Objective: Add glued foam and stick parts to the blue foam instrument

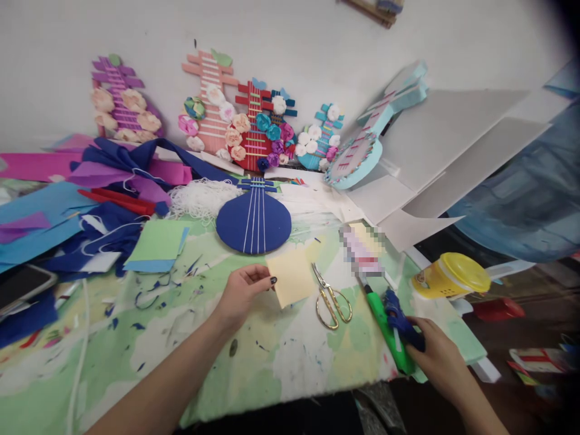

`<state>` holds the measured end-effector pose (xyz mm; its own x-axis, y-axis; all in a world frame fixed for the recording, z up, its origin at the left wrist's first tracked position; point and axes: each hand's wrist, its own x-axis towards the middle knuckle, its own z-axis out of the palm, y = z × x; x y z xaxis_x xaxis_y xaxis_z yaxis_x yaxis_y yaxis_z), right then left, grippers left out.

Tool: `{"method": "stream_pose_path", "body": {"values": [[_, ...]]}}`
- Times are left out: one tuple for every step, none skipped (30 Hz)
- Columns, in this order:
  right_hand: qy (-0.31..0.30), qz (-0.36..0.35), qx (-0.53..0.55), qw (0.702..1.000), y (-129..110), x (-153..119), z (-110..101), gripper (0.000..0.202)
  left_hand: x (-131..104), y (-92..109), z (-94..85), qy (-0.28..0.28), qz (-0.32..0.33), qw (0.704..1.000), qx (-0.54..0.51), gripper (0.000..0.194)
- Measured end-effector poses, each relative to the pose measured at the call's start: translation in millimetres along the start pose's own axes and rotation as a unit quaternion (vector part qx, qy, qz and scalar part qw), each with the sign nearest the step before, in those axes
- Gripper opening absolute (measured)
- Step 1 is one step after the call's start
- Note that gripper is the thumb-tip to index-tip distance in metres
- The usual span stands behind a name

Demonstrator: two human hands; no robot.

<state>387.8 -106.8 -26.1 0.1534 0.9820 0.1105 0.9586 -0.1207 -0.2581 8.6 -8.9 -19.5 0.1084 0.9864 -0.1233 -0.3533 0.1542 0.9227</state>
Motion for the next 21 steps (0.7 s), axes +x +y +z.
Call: {"method": "stream_pose_path", "body": {"values": [[0.002,0.010,0.006,1.000,-2.7,-0.7,-5.8,0.036,0.1,-0.1,-0.5,0.001,0.000,1.000,0.001,0.009],[0.006,0.023,0.014,1.000,-4.7,-2.9,-12.1,0.034,0.1,0.1,-0.8,0.001,-0.002,1.000,0.003,0.009],[0.009,0.040,0.025,0.999,-6.3,-6.6,-18.4,0.033,0.1,0.4,-1.0,0.002,-0.003,1.000,0.006,0.009],[0.012,0.062,0.038,0.997,-7.8,-11.4,-24.7,0.033,0.1,0.8,-1.1,0.004,-0.004,1.000,0.009,0.009],[0.013,0.085,0.056,0.995,-9.3,-17.2,-30.6,0.034,-0.1,1.4,-0.9,0.004,-0.006,1.000,0.011,0.009],[0.017,0.108,0.079,0.991,-11.5,-23.4,-35.7,0.037,-0.2,2.0,-0.6,0.004,-0.007,1.000,0.012,0.009],[0.025,0.127,0.106,0.986,-14.7,-29.6,-39.6,0.040,-0.4,2.5,-0.2,0.003,-0.008,1.000,0.011,0.009],[0.043,0.142,0.140,0.979,-19.3,-35.1,-41.9,0.044,-0.6,2.9,0.4,0.000,-0.010,1.000,0.010,0.009],[0.065,0.154,0.178,0.970,-25.7,-39.6,-42.6,0.047,-0.8,3.2,1.1,-0.004,-0.013,1.000,0.009,0.009],[0.087,0.163,0.223,0.957,-34.2,-42.5,-41.4,0.049,-1.0,3.2,1.7,-0.006,-0.015,1.000,0.009,0.010],[0.117,0.171,0.269,0.941,-44.8,-43.7,-38.5,0.048,-1.2,3.1,2.3,-0.008,-0.017,1.000,0.009,0.010],[0.119,0.165,0.322,0.925,-57.6,-43.3,-34.1,0.045,-1.3,2.9,2.7,-0.009,-0.017,1.000,0.010,0.010],[0.117,0.146,0.383,0.904,-72.3,-41.3,-28.6,0.040,-1.3,2.5,3.0,-0.010,-0.016,1.000,0.012,0.010],[0.099,0.121,0.439,0.885,-88.5,-38.1,-22.4,0.036,-1.2,2.2,3.0,-0.010,-0.014,1.000,0.014,0.010],[0.058,0.096,0.478,0.871,-105.5,-34.1,-15.8,0.031,-1.0,1.9,2.8,-0.012,-0.012,1.000,0.016,0.010],[0.023,0.064,0.507,0.859,-122.6,-29.9,-9.1,0.028,-0.8,1.6,2.5,-0.013,-0.010,1.000,0.016,0.010],[0.001,0.043,0.525,0.850,-138.9,-25.7,-2.7,0.027,-0.6,1.5,2.0,-0.016,-0.010,1.000,0.016,0.010],[-0.016,0.018,0.539,0.842,-153.8,-21.9,3.4,0.027,-0.5,1.5,1.6,-0.019,-0.009,1.000,0.015,0.011],[-0.034,-0.002,0.548,0.836,-166.7,-18.8,8.9,0.027,-0.4,1.5,1.1,-0.021,-0.009,1.000,0.015,0.012],[-0.043,-0.007,0.551,0.834,-177.3,-16.3,13.8,0.027,-0.4,1.6,0.8,-0.023,-0.008,1.000,0.016,0.012],[-0.043,-0.007,0.550,0.834,-185.5,-14.6,18.1,0.026,-0.5,1.6,0.5,-0.024,-0.007,1.000,0.018,0.013]]}}
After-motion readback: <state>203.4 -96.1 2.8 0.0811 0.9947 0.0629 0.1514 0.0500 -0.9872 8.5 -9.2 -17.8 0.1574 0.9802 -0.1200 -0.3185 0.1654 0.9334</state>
